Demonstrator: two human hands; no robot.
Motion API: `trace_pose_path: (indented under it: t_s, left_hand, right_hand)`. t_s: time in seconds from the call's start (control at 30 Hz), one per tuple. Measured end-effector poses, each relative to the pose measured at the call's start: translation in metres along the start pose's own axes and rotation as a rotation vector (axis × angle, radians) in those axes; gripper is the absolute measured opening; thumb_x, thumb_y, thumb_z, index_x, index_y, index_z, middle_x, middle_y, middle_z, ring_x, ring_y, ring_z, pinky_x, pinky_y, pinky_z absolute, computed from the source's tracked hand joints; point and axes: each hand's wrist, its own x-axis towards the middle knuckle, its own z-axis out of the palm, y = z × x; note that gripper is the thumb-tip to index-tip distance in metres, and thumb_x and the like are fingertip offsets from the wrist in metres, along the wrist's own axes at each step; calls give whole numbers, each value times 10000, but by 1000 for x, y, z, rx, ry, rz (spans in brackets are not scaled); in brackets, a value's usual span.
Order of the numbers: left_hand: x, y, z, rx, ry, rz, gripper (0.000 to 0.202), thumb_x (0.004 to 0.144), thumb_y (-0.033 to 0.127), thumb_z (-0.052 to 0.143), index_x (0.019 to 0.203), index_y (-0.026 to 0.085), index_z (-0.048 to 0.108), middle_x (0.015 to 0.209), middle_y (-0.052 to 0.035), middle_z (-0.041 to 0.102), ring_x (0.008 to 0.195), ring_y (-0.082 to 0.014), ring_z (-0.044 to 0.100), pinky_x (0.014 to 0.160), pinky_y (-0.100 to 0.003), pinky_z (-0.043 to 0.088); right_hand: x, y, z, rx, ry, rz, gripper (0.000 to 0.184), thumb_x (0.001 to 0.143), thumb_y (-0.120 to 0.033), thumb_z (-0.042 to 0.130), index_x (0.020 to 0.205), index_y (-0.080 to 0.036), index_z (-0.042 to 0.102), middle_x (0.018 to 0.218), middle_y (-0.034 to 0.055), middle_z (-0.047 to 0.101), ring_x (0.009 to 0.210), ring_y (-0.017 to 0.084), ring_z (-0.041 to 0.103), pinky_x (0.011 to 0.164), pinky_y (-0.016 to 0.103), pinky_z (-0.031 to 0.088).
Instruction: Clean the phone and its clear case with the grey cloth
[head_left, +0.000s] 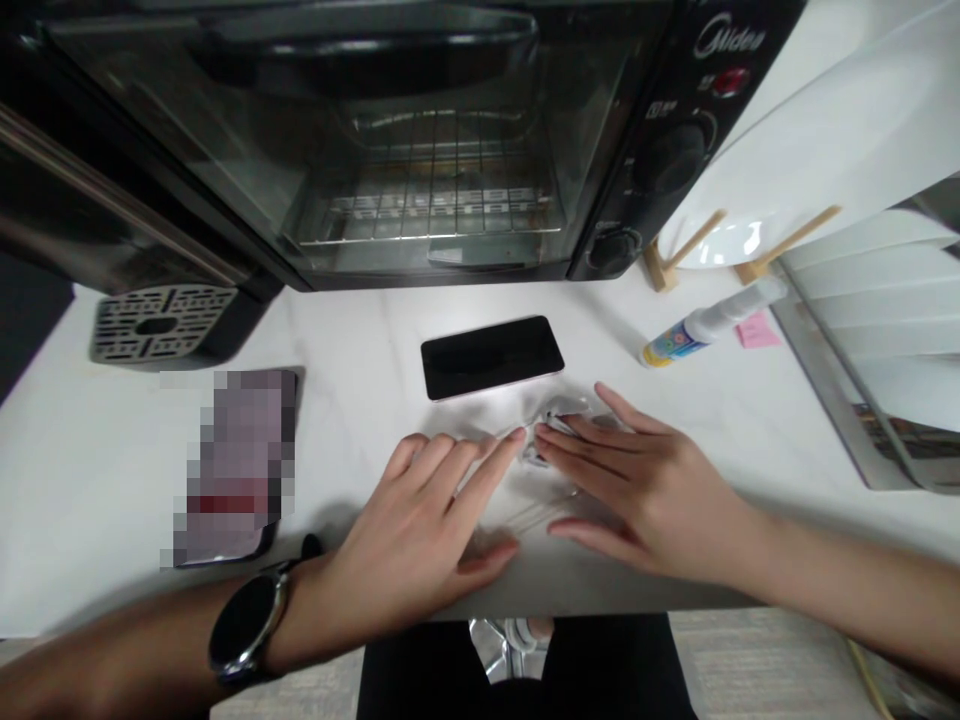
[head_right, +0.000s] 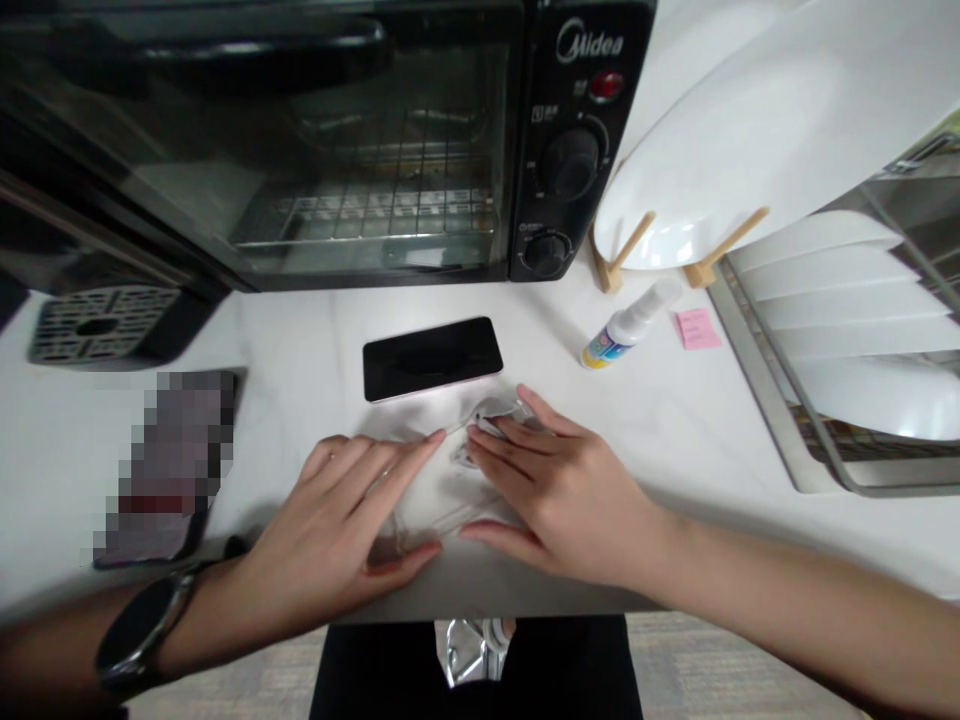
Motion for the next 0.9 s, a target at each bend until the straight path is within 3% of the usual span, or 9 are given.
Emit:
trace_pose_path:
  t_s: [0.1,0.2,0.37,0.53,0.63,0.77,0.9]
  left_hand:
    - [-2,3,0,-93,-36,86,811,1032,573,588,1618,73,335,1201,-91,675,1084,-264,553,984,-391,366]
    - [-3,6,0,-134,-66,134,750,1063,567,529,1619,96,347,1242,-84,673,1116,-253,550,993,-393,356]
    - [-2,3,0,-35,-6,10,799,1021,599,583,1607,96,376,1202,-103,663,1057,-282,554,913,-415,364]
    - [4,-8,-1,94,49,-95,821,981,544,650,1596,71,379,1152,-113,659,1011,-304,558,859,-427,369]
    - [5,-11,-1,100,50,-96,807,991,525,640,1601,73,366,1154,-110,669,1016,-302,567,865,-430,371]
    - [5,-9,-1,-6,13,-54,813,1008,535,633,1620,93,331,1200,-103,681,1067,-287,578,935,-429,382]
    - [2,-5,-1,-113,-44,63,813,1024,574,609,1634,122,315,1286,-101,690,1143,-270,579,1008,-411,383]
  right_hand:
    - [-1,-10,6,238,-165,-157,616,1043,-548,568,1469,-104,585,1433,104,700,1372,245,636,1337,446,270]
    - [-1,-18,9,429,-267,-245,543,1040,-511,589,1443,-148,606,1314,76,763,1316,201,667,1307,385,326]
    - [-2,-13,4,372,-121,-172,433,1053,-426,606,1356,-124,668,1216,49,806,1138,168,758,1348,402,260]
    - [0,4,-5,27,56,34,259,1052,-306,611,1191,-152,766,1145,37,826,1000,187,806,1245,438,458]
    - [2,9,-8,-144,103,115,309,1033,-342,644,1197,-109,765,1154,94,819,1021,247,807,1189,510,519]
    - [2,7,-4,-67,31,44,522,1037,-479,604,1320,-51,697,1302,160,758,1147,303,769,1128,539,570]
    - [-1,-4,4,123,-57,-102,509,1050,-446,584,1382,-68,656,1349,147,741,1226,271,734,1155,468,555]
